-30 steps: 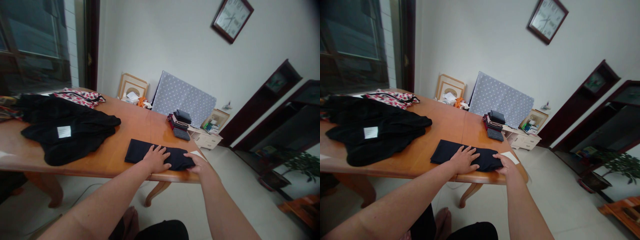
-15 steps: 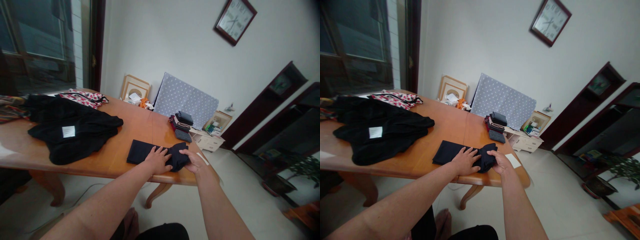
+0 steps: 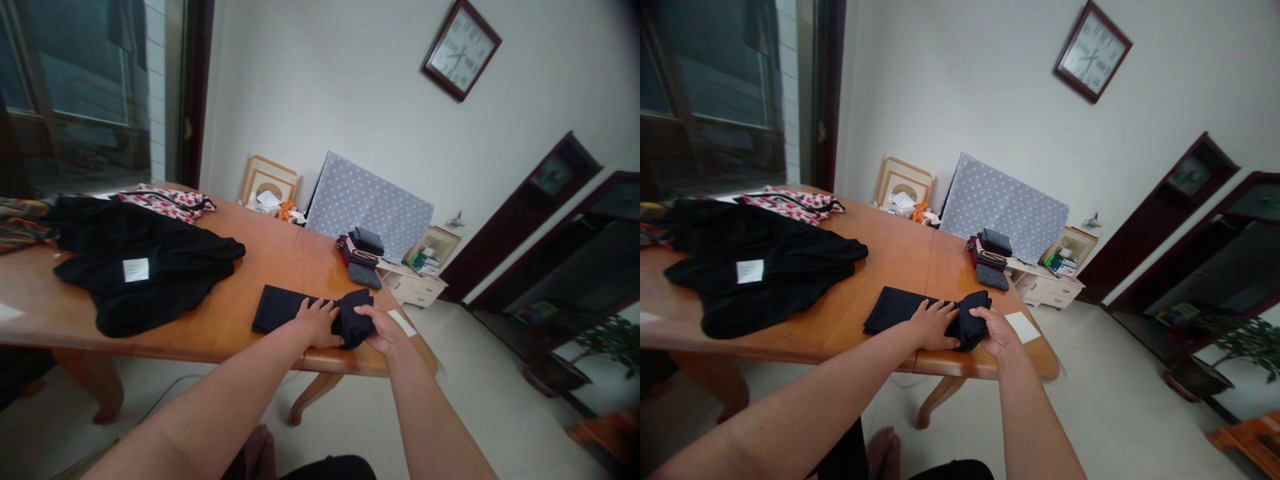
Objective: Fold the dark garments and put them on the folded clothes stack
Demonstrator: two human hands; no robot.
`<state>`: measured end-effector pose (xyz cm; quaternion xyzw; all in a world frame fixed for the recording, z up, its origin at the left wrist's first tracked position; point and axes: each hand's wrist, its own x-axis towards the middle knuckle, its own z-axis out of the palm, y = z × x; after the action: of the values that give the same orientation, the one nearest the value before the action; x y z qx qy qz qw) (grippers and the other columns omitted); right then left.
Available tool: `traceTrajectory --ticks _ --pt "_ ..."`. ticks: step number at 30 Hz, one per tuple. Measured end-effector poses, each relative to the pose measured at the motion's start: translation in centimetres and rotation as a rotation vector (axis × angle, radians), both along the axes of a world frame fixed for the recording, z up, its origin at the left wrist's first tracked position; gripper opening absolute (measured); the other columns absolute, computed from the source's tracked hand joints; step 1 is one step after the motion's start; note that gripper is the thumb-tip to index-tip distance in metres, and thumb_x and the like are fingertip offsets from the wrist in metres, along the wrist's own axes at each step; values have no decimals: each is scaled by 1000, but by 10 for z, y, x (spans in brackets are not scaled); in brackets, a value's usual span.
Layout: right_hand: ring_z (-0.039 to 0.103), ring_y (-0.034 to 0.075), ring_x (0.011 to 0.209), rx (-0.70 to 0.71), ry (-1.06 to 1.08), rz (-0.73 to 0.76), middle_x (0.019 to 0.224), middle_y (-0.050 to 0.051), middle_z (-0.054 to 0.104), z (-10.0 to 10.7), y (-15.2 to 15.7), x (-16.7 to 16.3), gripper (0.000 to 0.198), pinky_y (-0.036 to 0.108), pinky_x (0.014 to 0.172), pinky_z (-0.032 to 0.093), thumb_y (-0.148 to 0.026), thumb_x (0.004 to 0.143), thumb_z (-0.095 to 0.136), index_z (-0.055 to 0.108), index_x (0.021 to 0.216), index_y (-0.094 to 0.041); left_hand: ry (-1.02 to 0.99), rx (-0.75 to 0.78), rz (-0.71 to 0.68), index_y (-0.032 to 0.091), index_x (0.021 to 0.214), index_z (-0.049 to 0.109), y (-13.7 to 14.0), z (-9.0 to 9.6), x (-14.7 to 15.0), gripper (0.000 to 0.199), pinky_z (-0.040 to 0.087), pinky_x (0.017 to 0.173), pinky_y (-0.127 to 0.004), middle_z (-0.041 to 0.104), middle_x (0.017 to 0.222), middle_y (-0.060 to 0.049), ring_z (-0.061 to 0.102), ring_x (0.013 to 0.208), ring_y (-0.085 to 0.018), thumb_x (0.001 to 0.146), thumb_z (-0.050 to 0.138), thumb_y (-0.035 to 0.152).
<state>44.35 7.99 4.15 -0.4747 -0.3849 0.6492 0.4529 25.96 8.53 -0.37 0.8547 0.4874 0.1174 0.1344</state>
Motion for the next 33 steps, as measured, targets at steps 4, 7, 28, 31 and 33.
traceTrajectory --ticks 4,7,28,31,33 --pt "71 21 81 -5 -1 -7 86 5 75 1 -1 -2 29 35 86 55 -11 69 68 68 98 -14 62 -68 10 31 150 38 12 15 2 111 14 112 -69 29 160 -13 24 144 -45 56 63 83" --pt "71 21 81 3 -12 -2 87 5 75 2 -1 -5 30 35 86 55 -11 67 69 67 97 -15 109 -88 -9 31 151 37 21 18 -1 115 4 112 -71 26 161 -13 13 147 -46 52 66 83" --pt "68 21 70 6 -253 14 80 4 74 -4 3 -50 34 30 65 53 -17 60 69 65 94 -16 43 -108 -37 24 156 24 17 19 -24 128 -7 113 -68 15 164 -13 -8 149 -42 51 68 81" --pt "67 21 70 1 -302 46 78 4 73 -4 3 -53 32 30 65 52 -17 61 69 65 93 -16 28 -119 -45 25 154 26 14 25 -42 123 -3 114 -68 20 163 -13 -3 150 -41 52 72 77" --pt "67 20 69 2 -350 69 77 4 72 -5 4 -57 31 30 64 51 -18 62 69 65 93 -16 31 -129 -36 25 152 31 12 29 -55 115 2 115 -67 25 162 -13 1 150 -41 56 73 71"
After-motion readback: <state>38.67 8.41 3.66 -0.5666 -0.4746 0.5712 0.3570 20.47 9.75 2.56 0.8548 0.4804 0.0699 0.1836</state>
